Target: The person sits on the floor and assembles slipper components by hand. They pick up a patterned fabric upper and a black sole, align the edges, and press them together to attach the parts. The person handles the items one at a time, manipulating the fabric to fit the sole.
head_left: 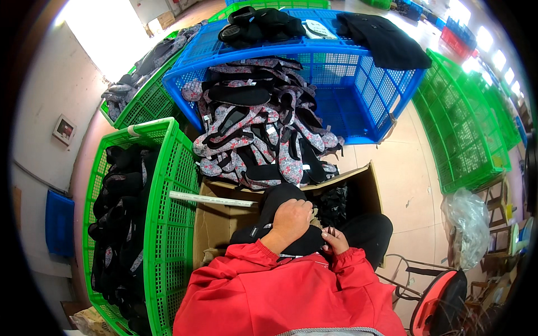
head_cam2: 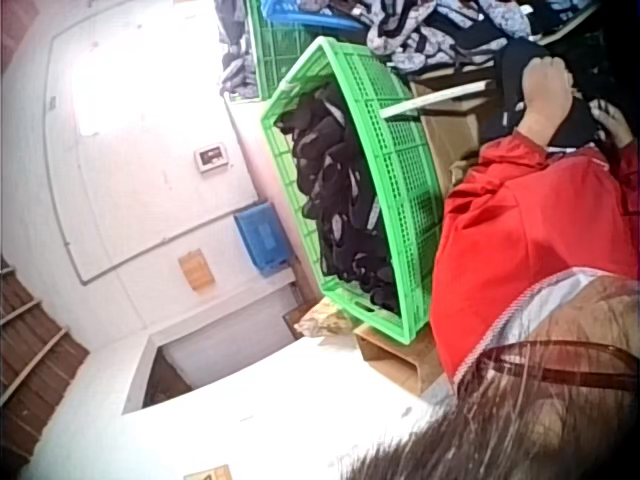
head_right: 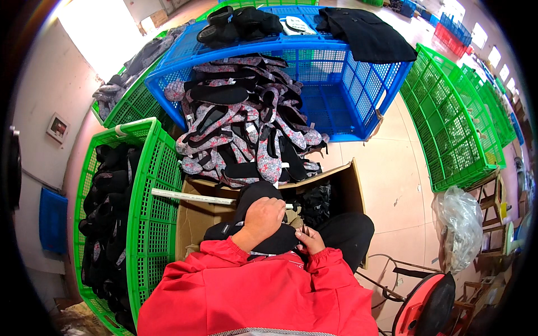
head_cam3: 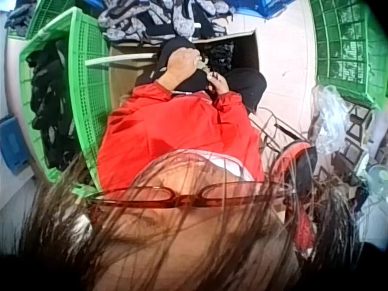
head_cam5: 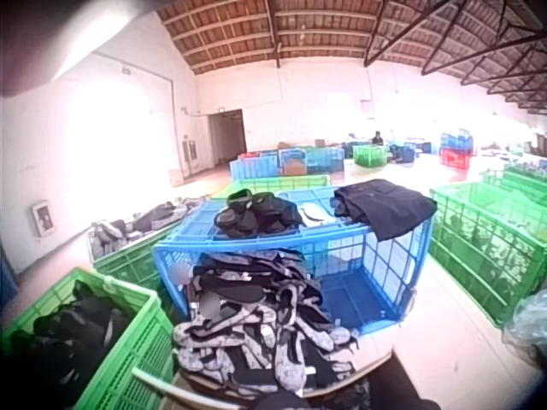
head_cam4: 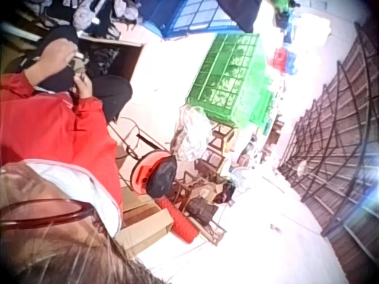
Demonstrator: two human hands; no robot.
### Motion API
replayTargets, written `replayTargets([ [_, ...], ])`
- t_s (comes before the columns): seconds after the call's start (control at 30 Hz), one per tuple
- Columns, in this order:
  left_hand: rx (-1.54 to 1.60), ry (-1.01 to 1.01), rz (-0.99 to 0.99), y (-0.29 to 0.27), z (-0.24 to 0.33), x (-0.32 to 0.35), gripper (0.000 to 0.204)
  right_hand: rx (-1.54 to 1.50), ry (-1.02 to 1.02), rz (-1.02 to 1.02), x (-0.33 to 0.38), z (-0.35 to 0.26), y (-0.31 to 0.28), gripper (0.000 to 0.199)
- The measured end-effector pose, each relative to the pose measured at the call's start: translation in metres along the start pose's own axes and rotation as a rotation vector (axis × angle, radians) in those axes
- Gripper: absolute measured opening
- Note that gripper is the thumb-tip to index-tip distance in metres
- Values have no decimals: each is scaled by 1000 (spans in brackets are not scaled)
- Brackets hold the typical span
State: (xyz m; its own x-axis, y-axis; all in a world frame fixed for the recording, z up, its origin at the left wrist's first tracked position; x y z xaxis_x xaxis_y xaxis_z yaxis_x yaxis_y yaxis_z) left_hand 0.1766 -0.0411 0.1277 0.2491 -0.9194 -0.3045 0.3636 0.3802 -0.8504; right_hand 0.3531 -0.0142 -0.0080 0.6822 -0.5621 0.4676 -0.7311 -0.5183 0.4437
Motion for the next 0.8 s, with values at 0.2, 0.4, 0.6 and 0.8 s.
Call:
replayTargets([
  [0.2,10,10,9,1,0,0,9,-9,11,-8,1,-1,1,16],
  [0.4,1,15,7,-2,2,-1,10,-6,11,4,-1,2,0,17],
  [0.6,-2,19,16,-1,2,0,10,-2,-5,-14,-3,6,-3,18],
  [0.8,-3,22,17,-2,2,-1,11,-8,-8,-15,-4,6,-4,19],
])
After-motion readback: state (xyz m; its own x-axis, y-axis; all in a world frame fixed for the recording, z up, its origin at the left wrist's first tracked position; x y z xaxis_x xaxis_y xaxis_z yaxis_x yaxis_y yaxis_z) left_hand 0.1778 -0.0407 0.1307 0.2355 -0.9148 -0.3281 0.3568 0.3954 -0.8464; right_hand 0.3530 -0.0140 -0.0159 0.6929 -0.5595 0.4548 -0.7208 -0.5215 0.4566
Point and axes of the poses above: each hand's wrist, its own x-axis away from the middle knuckle, its own y-axis out of the palm, z = x × y, the point moved 6 cm from there along -x, towards the middle knuckle, and after that the axes turned 4 degrees about -y, right-handed, at the moved point
